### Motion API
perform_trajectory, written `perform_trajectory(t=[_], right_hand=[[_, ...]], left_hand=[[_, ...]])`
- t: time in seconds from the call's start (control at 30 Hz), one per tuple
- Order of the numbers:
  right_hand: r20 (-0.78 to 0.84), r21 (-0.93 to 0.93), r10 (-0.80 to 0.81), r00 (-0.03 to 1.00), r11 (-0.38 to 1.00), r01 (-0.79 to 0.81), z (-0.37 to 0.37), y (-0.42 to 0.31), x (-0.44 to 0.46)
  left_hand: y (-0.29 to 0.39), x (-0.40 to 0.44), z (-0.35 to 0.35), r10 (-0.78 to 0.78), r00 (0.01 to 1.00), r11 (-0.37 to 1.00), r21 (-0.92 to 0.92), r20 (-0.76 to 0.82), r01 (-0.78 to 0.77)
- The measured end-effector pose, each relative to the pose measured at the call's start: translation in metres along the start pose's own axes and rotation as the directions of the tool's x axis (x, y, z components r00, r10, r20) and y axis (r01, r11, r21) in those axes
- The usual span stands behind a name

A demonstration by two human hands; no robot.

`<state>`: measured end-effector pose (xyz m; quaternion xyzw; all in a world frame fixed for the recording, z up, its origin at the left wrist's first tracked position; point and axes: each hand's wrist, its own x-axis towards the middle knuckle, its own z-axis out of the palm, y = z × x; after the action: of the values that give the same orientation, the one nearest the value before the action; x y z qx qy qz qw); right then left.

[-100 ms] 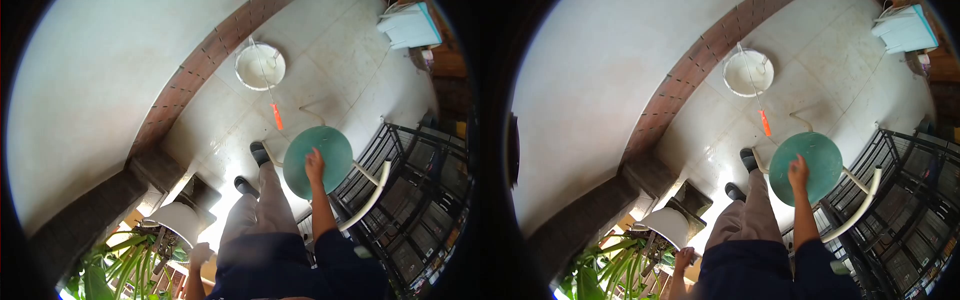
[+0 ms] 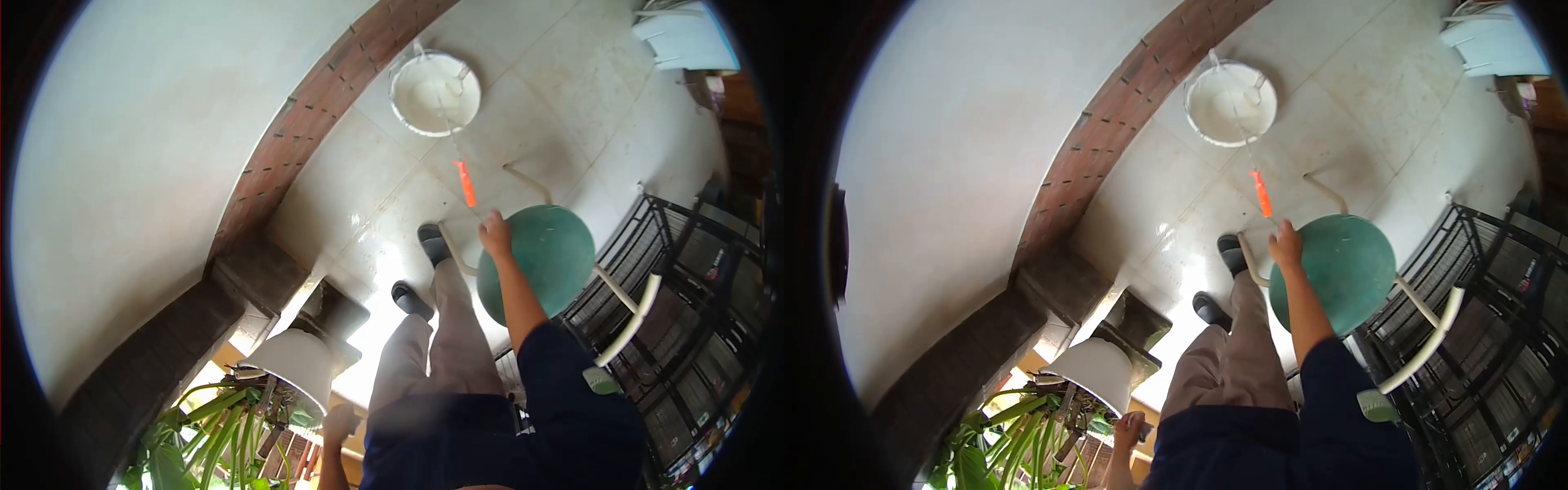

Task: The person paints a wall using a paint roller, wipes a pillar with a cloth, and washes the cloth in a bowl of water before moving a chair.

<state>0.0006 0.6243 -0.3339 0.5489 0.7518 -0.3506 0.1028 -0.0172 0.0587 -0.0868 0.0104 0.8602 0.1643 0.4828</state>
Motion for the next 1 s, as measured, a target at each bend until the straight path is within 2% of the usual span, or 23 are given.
perform_trajectory(t=[0.03,0.1,0.13,0.17,0.23,0.3,0.37,0.47,0.5,0.57,0.63,0.7,0.73,0.77,0.8,0.83,0.93,1.0], right_hand=[[-0.023,-0.111,0.072,0.997,0.991,-0.074,0.007,-0.024,0.05],[0.052,-0.134,-0.004,0.999,0.991,0.011,0.083,-0.009,0.069],[-0.055,-0.304,-0.084,0.995,0.951,0.063,0.107,-0.005,0.088],[-0.146,-0.468,-0.182,0.972,0.879,0.094,0.127,-0.002,0.103],[-0.164,-0.496,-0.026,0.986,0.866,-0.06,0.146,-0.003,0.123],[-0.112,-0.397,0.091,0.99,0.909,-0.128,0.17,0.008,0.142],[0.014,-0.152,0.137,0.99,0.979,-0.134,0.196,0.038,0.162],[-0.135,-0.093,-0.017,0.991,0.996,0.005,0.167,0.006,0.127],[-0.221,-0.069,-0.112,0.969,0.993,0.099,0.166,0.004,0.114],[-0.191,0.033,-0.096,0.977,0.994,0.104,0.153,-0.005,0.085],[-0.143,0.219,-0.103,0.984,0.967,0.133,0.136,-0.012,0.049],[-0.155,0.272,-0.144,0.977,0.945,0.182,0.106,-0.032,0.005],[0.007,0.42,-0.024,1.0,0.908,0.019,0.082,-0.048,-0.023],[0.185,0.526,0.078,0.98,0.834,-0.166,0.049,-0.075,-0.052],[0.229,0.544,0.093,0.969,0.814,-0.206,0.039,-0.071,-0.068],[0.271,0.564,0.1,0.958,0.79,-0.242,0.032,-0.069,-0.079],[0.369,0.591,0.125,0.921,0.733,-0.336,0.015,-0.07,-0.087],[0.408,0.568,0.145,0.902,0.733,-0.375,0.012,-0.074,-0.076]], left_hand=[[0.008,0.009,0.012,-0.019,0.999,0.999,-0.051,-0.031,0.018],[0.006,-0.057,-0.012,-0.323,0.946,0.922,-0.222,0.011,0.317],[0.006,-0.065,-0.009,-0.446,0.895,0.83,-0.369,0.013,0.419],[0.036,-0.066,-0.018,-0.514,0.858,0.814,-0.308,0.012,0.492],[-0.013,-0.087,0.003,-0.558,0.83,0.793,-0.304,-0.014,0.528],[-0.029,-0.1,0.009,-0.593,0.805,0.783,-0.243,-0.012,0.572],[-0.03,-0.104,0.01,-0.629,0.777,0.763,-0.19,0.004,0.618],[-0.025,-0.096,0.003,-0.662,0.748,0.724,-0.219,0.047,0.655],[-0.025,-0.094,0.0,-0.637,0.77,0.74,-0.249,0.038,0.625],[-0.034,-0.086,0.0,-0.575,0.818,0.772,-0.324,0.012,0.547],[-0.033,-0.076,-0.005,-0.559,0.829,0.767,-0.369,0.016,0.525],[-0.006,-0.066,-0.016,-0.54,0.841,0.765,-0.409,0.012,0.497],[-0.002,-0.062,-0.017,-0.516,0.857,0.784,-0.404,0.0,0.472],[0.0,-0.061,-0.018,-0.492,0.871,0.801,-0.395,-0.007,0.45],[0.004,-0.062,-0.02,-0.472,0.882,0.816,-0.384,-0.009,0.432],[0.014,-0.06,-0.02,-0.502,0.864,0.749,-0.475,0.047,0.461],[0.038,-0.054,-0.025,-0.485,0.868,0.71,-0.531,0.107,0.462],[0.008,-0.056,-0.009,-0.487,0.869,0.699,-0.557,0.089,0.448]])
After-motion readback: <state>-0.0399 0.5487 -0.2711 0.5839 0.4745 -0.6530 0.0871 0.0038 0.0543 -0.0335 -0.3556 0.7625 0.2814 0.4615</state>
